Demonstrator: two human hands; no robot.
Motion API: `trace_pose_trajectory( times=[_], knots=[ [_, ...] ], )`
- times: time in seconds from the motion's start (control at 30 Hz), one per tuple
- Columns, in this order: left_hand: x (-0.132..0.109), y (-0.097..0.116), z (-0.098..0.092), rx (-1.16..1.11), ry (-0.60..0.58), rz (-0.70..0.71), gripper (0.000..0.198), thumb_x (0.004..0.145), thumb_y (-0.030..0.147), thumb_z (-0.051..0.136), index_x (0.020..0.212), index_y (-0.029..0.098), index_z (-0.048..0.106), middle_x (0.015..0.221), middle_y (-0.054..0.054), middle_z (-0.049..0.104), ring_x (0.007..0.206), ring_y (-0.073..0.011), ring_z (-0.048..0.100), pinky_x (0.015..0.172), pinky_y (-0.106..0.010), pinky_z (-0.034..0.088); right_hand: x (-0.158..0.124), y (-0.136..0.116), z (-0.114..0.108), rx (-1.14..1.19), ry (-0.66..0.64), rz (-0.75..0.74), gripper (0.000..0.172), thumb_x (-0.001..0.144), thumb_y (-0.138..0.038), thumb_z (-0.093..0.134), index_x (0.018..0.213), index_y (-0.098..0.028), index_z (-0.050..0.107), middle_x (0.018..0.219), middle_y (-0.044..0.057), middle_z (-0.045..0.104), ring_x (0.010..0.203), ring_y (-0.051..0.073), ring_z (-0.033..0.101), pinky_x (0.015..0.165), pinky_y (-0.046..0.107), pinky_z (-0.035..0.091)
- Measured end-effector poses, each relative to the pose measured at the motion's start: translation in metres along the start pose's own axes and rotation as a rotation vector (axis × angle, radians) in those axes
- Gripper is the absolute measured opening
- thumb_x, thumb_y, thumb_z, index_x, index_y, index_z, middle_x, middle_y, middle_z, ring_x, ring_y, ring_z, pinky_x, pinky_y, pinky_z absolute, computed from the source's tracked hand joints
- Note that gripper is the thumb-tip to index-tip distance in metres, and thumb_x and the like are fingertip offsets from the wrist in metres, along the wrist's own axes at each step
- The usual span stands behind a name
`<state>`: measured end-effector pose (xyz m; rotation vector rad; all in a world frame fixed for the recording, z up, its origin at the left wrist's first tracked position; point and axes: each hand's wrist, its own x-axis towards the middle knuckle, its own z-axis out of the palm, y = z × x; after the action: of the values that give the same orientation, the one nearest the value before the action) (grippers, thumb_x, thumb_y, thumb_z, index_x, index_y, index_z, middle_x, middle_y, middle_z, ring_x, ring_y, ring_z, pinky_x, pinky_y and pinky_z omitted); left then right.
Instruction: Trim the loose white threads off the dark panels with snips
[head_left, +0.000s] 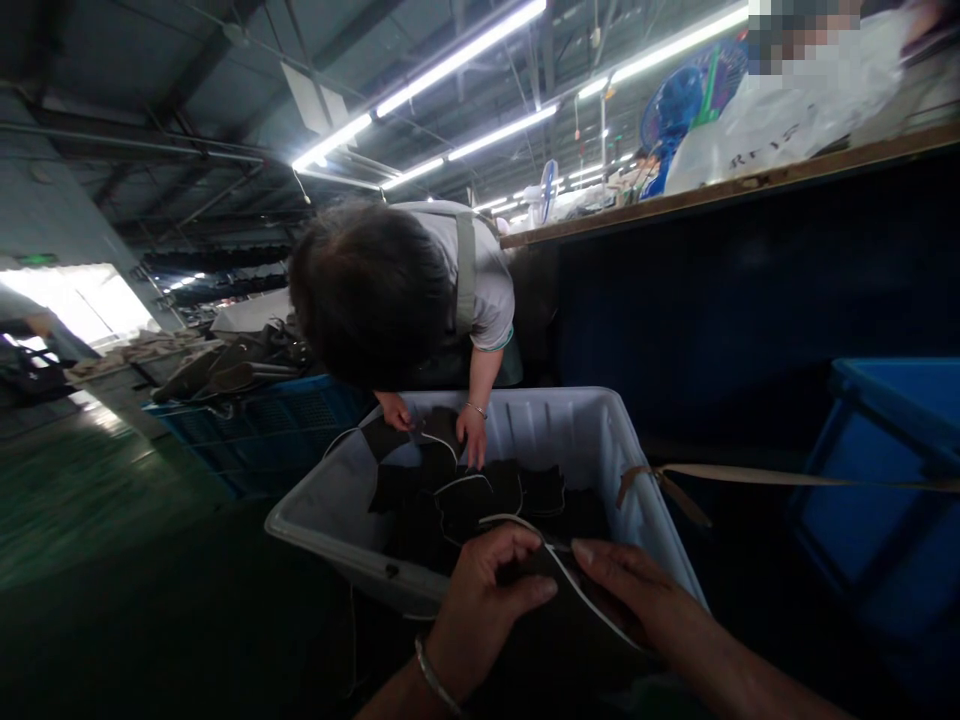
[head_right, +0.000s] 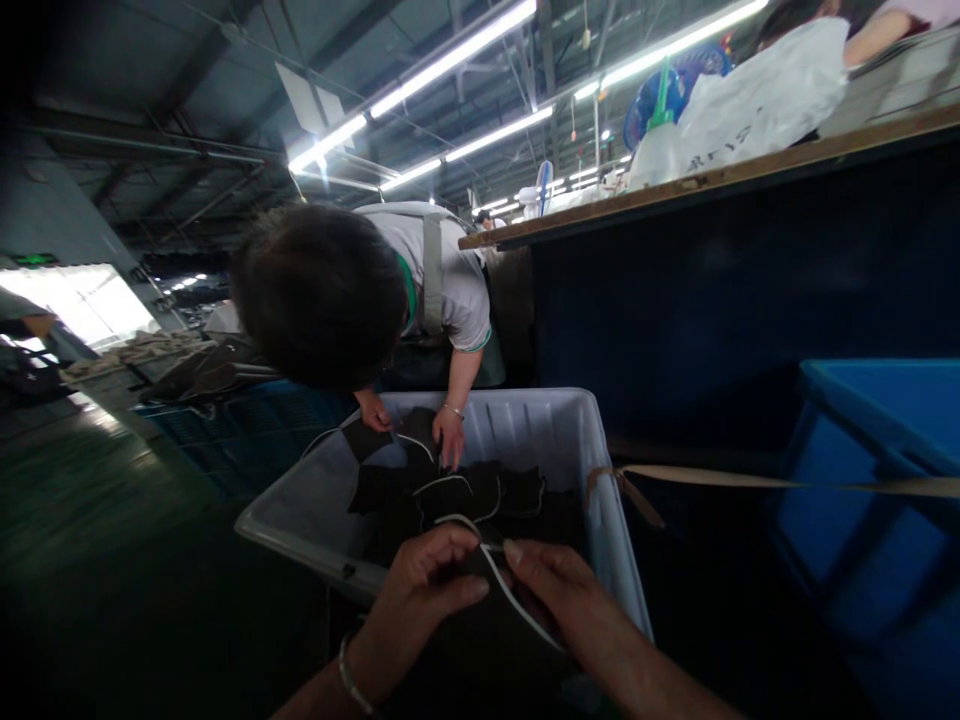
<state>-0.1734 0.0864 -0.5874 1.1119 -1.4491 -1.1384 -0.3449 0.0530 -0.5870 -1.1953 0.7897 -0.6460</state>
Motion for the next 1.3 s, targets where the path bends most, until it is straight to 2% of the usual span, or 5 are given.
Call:
trace_pose_trajectory(
  times=[0.47, 0.77, 1.13, 1.23, 1.3],
  knots=[
    [0.001, -0.004, 0.011, 0.022, 0.135, 0.002, 0.010, 0.070, 0.017, 0.065, 0.075, 0.017, 0.057, 0.070, 0.002, 0.056, 0.070, -0.0126, 0.050, 0.067, -0.024, 0.037, -0.004, -0.001, -0.010, -0.144, 0.011, -0.080, 0.051, 0.077, -0.065, 0.055, 0.070, -0.016, 0.048, 0.064, -0.002, 0.040, 0.054, 0.007, 0.034, 0.045, 0.019, 0.026],
    [0.003, 0.004, 0.011, 0.135, 0.129, 0.059, 0.007, 0.071, 0.014, 0.065, 0.069, 0.017, 0.059, 0.076, 0.000, 0.060, 0.075, -0.0137, 0.053, 0.070, -0.025, 0.039, -0.006, -0.008, -0.019, -0.026, -0.046, 0.086, 0.051, 0.069, -0.064, 0.064, 0.068, -0.016, 0.047, 0.050, -0.007, 0.032, 0.042, 0.003, 0.023, 0.039, 0.017, 0.013],
    [-0.003, 0.002, 0.018, 0.281, 0.241, 0.055, 0.015, 0.077, 0.018, 0.060, 0.092, 0.021, 0.059, 0.093, -0.003, 0.062, 0.091, -0.0182, 0.055, 0.082, -0.030, 0.040, 0.000, 0.006, -0.019, 0.104, 0.084, 0.084, 0.050, 0.065, -0.065, 0.065, 0.070, -0.016, 0.056, 0.048, -0.005, 0.040, 0.039, 0.005, 0.033, 0.037, 0.017, 0.025],
    [-0.004, 0.002, 0.023, 0.425, 0.290, 0.062, 0.018, 0.079, 0.029, 0.060, 0.095, 0.022, 0.059, 0.101, -0.006, 0.062, 0.098, -0.0235, 0.053, 0.088, -0.037, 0.037, -0.001, 0.016, -0.016, 0.072, 0.250, 0.054, 0.055, 0.062, -0.068, 0.067, 0.083, -0.017, 0.062, 0.071, 0.003, 0.061, 0.068, 0.016, 0.060, 0.057, 0.024, 0.048],
    [-0.006, 0.004, 0.027, 0.510, 0.265, 0.052, 0.030, 0.074, 0.039, 0.065, 0.098, 0.021, 0.060, 0.103, -0.008, 0.062, 0.097, -0.0266, 0.052, 0.086, -0.040, 0.036, -0.005, 0.022, -0.013, 0.016, 0.352, 0.047, 0.062, 0.061, -0.069, 0.067, 0.100, -0.020, 0.064, 0.104, 0.007, 0.063, 0.104, 0.024, 0.057, 0.088, 0.033, 0.048]
  ],
)
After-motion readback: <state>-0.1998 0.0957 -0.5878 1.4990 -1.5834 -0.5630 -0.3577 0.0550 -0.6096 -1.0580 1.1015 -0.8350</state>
